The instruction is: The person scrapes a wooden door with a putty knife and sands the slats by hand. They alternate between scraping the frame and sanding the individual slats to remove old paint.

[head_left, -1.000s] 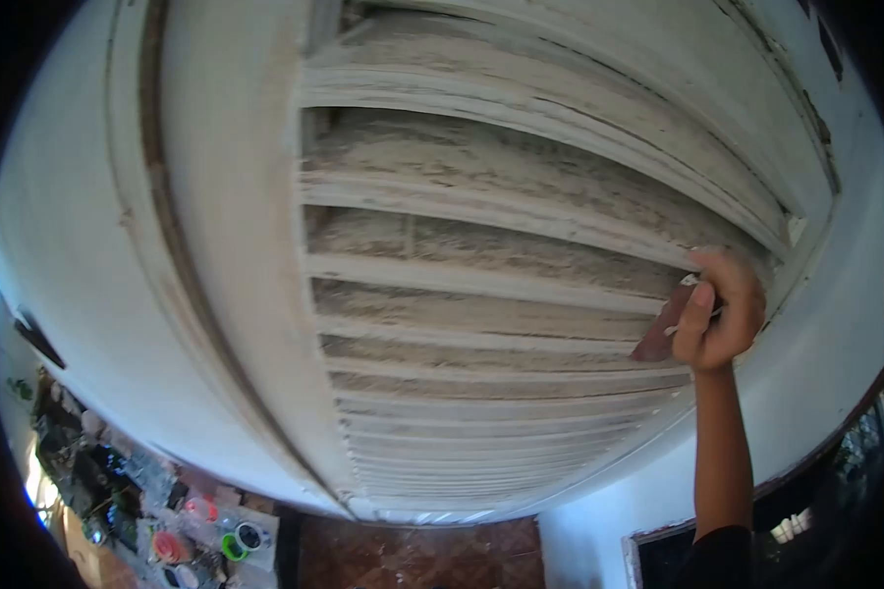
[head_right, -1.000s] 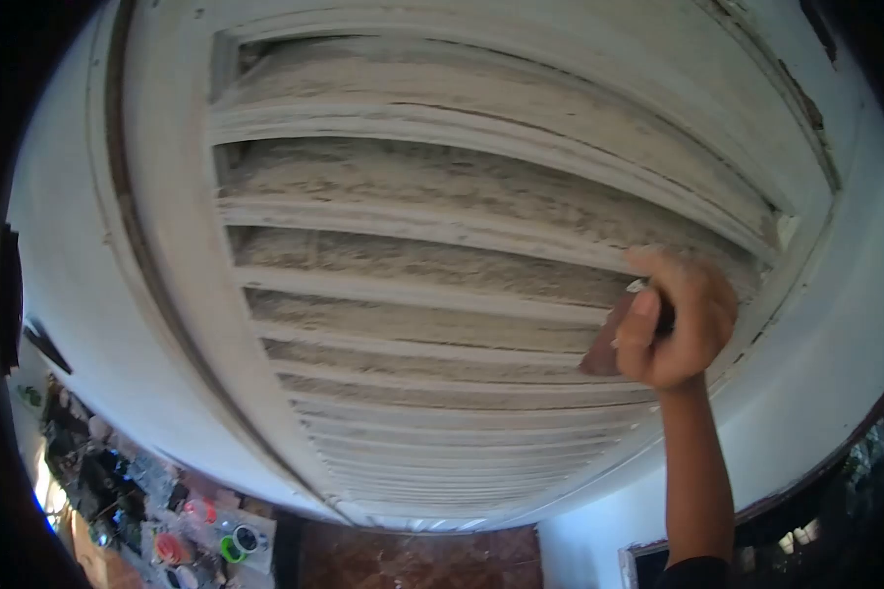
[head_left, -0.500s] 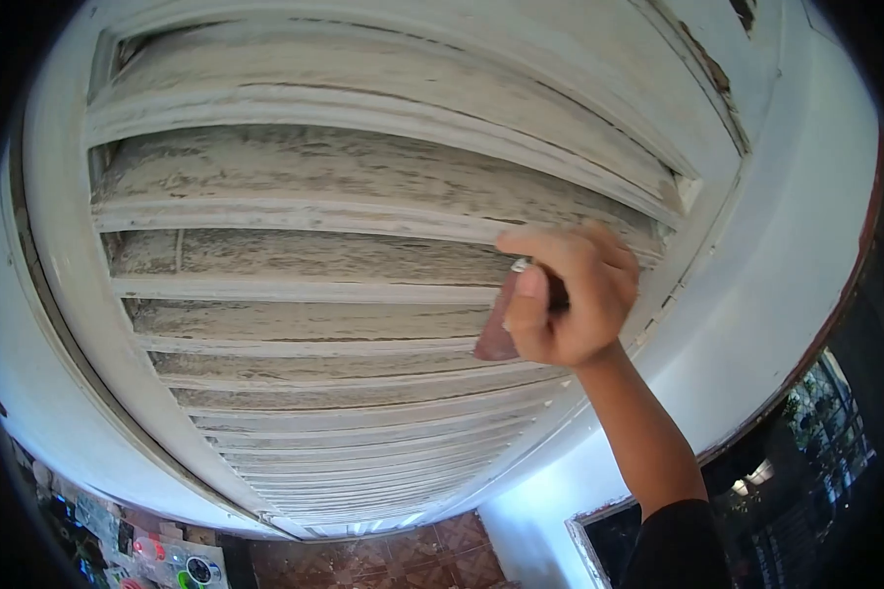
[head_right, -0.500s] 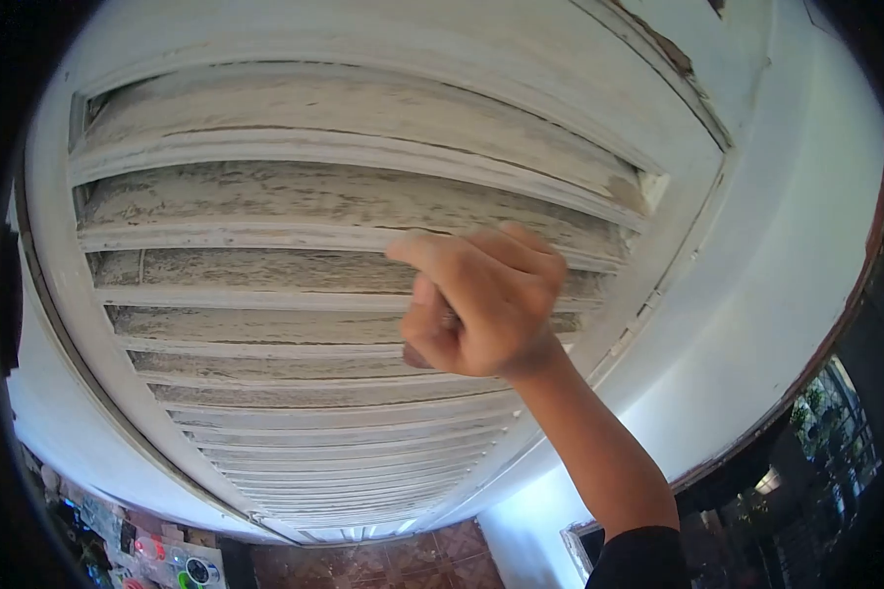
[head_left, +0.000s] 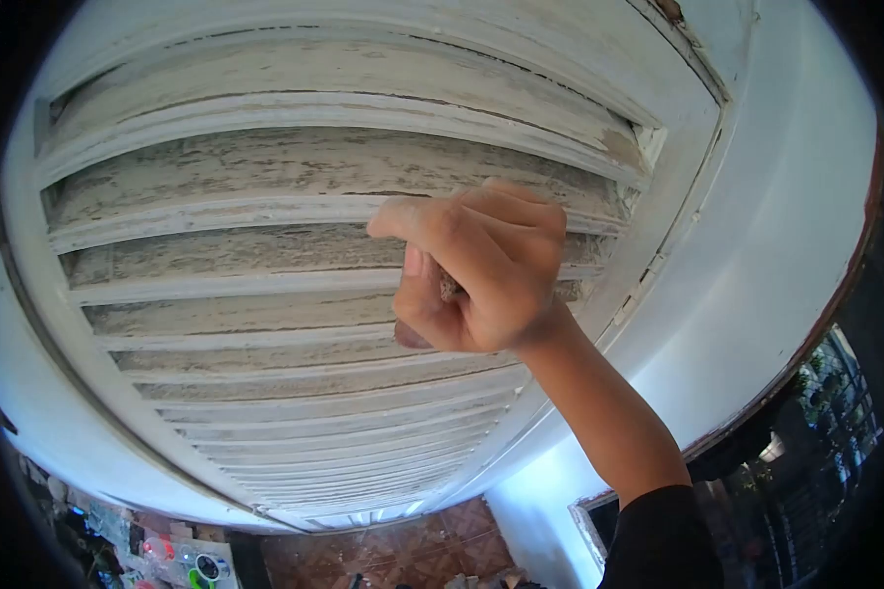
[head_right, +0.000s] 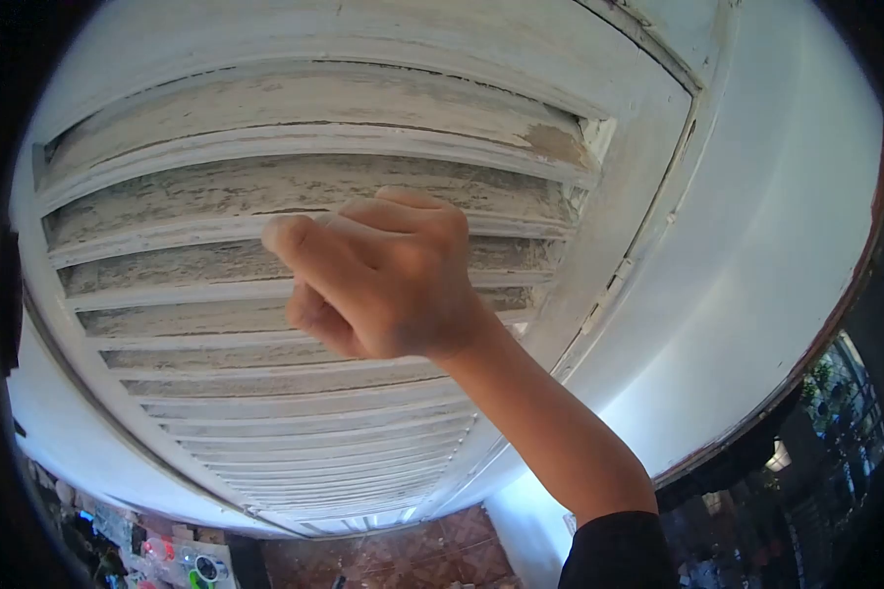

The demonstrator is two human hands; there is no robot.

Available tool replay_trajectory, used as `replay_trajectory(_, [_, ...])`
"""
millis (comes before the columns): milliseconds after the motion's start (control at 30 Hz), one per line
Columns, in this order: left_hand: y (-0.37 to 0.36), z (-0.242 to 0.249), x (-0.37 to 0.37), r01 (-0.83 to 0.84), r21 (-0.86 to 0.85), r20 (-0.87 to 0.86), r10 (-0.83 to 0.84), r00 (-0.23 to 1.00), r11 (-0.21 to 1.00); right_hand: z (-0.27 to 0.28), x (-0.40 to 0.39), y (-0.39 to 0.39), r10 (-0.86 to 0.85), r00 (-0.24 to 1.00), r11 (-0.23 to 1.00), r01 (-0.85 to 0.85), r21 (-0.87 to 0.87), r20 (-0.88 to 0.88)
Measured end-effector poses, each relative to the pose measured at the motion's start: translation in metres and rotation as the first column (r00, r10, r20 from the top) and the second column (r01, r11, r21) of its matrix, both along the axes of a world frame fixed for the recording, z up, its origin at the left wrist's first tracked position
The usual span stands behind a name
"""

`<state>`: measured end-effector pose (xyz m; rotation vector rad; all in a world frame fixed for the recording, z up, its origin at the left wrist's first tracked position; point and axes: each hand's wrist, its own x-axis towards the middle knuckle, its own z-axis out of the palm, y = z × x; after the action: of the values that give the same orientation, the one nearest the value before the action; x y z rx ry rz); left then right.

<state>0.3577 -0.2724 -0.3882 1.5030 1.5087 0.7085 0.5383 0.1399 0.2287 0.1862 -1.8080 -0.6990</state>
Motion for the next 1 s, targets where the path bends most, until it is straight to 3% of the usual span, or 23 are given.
replay_trajectory(133, [0.033,0.097,0.017,0.009,-0.062,0.062,-0.005,0.998,0.998,-0.001,-0.001,0.0,0.06,0.998,0.998,-0.06,-0.008,0.028])
replay_trajectory(200, [0.042,0.146,0.026,0.022,-0.056,0.122,-0.015,0.992,0.998,0.0,0.005,-0.01,-0.083,0.994,0.997,0.083,-0.002,0.071])
replay_trajectory(300, [0.036,0.183,0.035,0.038,-0.171,0.145,-0.013,0.989,0.985,0.0,-0.001,-0.009,-0.04,0.999,0.999,0.04,-0.003,0.006])
replay_trajectory(333, [0.031,0.177,0.036,0.04,-0.328,0.115,-0.002,0.993,0.944,-0.001,-0.002,-0.009,-0.023,0.999,1.0,0.023,-0.019,-0.025])
replay_trajectory(367, [0.023,0.17,0.038,-0.004,-0.339,0.106,0.042,0.994,0.941,-0.002,-0.003,-0.014,-0.028,0.999,0.997,0.025,-0.069,-0.042])
replay_trajectory(433, [0.016,0.174,0.04,0.011,-0.03,0.307,-0.001,0.952,0.999,-0.003,-0.003,-0.02,-0.01,0.998,0.994,0.002,-0.113,-0.069])
replay_trajectory(467, [0.011,0.186,0.047,-0.1,-0.133,0.366,0.142,0.92,0.986,-0.003,-0.004,-0.02,-0.023,0.997,0.994,0.015,-0.111,-0.073])
replay_trajectory(667, [-0.011,0.199,0.05,-0.26,-0.162,0.554,0.306,0.775,0.952,-0.005,-0.005,-0.018,-0.1,0.992,0.988,0.091,-0.123,-0.073])
replay_trajectory(800, [-0.019,0.211,0.044,-0.349,-0.128,0.523,0.362,0.771,0.928,-0.013,-0.003,-0.004,-0.189,0.977,0.981,0.184,-0.056,-0.102])
replay_trajectory(833, [-0.019,0.216,0.042,-0.314,-0.063,0.555,0.294,0.778,0.948,-0.019,0.002,0.012,-0.231,0.966,0.972,0.224,-0.072,-0.113])
replay_trajectory(867, [-0.026,0.217,0.042,-0.317,0.004,0.577,0.256,0.776,0.949,-0.026,0.007,0.037,-0.174,0.972,0.982,0.183,0.045,-0.156])
replay_trajectory(933, [-0.037,0.204,0.043,-0.407,0.138,0.599,0.251,0.76,0.903,-0.037,0.013,0.069,-0.062,0.988,0.998,0.062,-0.005,-0.142])
replay_trajectory(1000, [-0.044,0.191,0.035,-0.464,0.222,0.558,0.278,0.782,0.858,-0.041,-0.011,0.035,0.079,0.962,0.992,-0.101,-0.073,-0.262])
